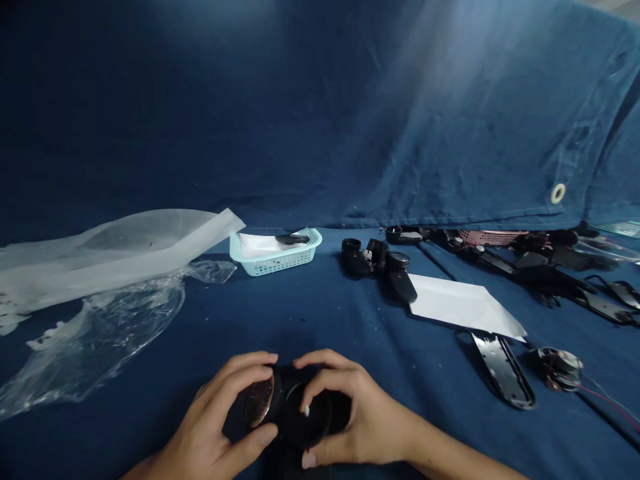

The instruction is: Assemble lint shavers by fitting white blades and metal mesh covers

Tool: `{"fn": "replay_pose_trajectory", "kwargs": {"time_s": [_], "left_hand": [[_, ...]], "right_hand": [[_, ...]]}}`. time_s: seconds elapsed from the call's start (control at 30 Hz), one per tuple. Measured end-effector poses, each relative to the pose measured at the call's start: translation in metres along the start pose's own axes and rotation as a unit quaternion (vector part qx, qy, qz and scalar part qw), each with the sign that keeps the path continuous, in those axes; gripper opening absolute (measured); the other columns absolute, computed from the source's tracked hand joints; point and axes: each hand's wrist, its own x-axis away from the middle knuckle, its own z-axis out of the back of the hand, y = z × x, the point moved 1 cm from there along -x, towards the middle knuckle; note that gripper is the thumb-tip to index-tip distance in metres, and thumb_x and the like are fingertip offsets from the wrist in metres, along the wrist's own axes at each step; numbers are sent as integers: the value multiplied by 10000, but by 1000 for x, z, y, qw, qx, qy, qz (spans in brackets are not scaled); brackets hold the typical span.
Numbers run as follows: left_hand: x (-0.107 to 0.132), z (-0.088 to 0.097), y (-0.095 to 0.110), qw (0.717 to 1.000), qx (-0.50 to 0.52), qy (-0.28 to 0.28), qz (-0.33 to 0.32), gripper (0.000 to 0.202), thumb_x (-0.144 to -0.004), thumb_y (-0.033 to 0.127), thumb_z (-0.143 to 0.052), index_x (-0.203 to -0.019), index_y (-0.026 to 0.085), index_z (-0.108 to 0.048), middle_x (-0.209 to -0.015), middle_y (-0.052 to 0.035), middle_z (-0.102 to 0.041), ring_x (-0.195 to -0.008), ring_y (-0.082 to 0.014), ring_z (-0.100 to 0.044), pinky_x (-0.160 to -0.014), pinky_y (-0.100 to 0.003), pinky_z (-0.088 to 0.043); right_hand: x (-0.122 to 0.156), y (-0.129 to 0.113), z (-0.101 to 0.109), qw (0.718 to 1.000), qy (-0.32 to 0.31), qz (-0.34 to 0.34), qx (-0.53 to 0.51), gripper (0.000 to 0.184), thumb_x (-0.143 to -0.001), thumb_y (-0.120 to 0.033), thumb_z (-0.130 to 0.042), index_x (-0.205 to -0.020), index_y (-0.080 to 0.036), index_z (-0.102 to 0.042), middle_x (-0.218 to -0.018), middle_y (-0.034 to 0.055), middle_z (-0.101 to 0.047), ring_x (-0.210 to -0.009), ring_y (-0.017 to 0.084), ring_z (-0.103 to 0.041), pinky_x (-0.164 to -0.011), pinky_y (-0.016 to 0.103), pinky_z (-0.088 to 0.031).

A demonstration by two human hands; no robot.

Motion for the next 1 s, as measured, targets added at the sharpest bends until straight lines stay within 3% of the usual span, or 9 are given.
{"fn": "replay_pose_trajectory", "kwargs": {"time_s": [0.3,0.43,0.5,0.6,0.7,0.8,0.9,1.0], "left_hand": [[-3,4,2,1000,8,17,12,465,-840,293,-653,-1268,270,-474,-1233,-91,-629,-1102,-251,-648,-898,-367,-574],[-23,11,15,999,50,3,20,452,-847,327,-638,-1263,308,-463,-1093,-38,-648,-859,-191,-683,-719,-283,-587],[-38,14,25,994,85,-11,65,396,-866,365,-614,-1239,336,-485,-1000,1,-645,-771,-169,-653,-672,-271,-558],[-62,12,33,966,179,-26,187,236,-911,452,-539,-1091,310,-596,-842,25,-599,-756,-169,-593,-692,-277,-517],[-85,-4,25,926,266,-48,263,424,-977,539,-344,-947,226,-628,-696,24,-529,-557,-130,-500,-474,-215,-429],[-99,-24,6,917,285,-32,277,573,-1004,530,-129,-967,178,-581,-652,26,-511,-411,-100,-380,-377,-211,-350],[-99,-36,-10,935,258,6,243,517,-1005,517,-172,-980,191,-573,-715,6,-543,-490,-132,-474,-451,-245,-412],[-87,-39,-17,964,206,33,163,356,-970,480,-365,-1019,217,-601,-894,-34,-585,-793,-208,-588,-730,-338,-478]], "right_hand": [[-1,0,-4,999,-3,28,16,487,-528,-333,-943,-925,-217,-685,-1338,107,-552,-1191,289,-579,-1003,435,-453],[-3,5,5,999,23,21,34,657,-463,-311,-959,-1033,-233,-641,-1357,119,-540,-1182,308,-580,-976,447,-477],[-5,7,15,998,54,10,31,728,-471,-288,-952,-1109,-237,-604,-1367,121,-534,-1151,297,-596,-971,445,-486],[-9,14,33,994,104,-9,19,701,-615,-232,-876,-1231,-243,-541,-1380,109,-527,-1227,277,-551,-1065,451,-416],[-11,23,43,990,135,-37,11,703,-718,-201,-796,-1334,-243,-462,-1383,110,-531,-1290,262,-505,-1127,466,-341],[-11,26,41,987,147,-64,-3,834,-698,-225,-820,-1412,-262,-392,-1354,103,-573,-1277,270,-522,-1130,483,-334],[-10,25,34,981,172,-83,-22,795,-669,-220,-841,-1374,-288,-480,-1218,68,-661,-1182,294,-576,-1099,522,-342],[-12,21,31,970,214,-83,-77,725,-626,-166,-857,-1281,-290,-572,-1161,37,-678,-1156,285,-573,-1072,468,-363]]}}
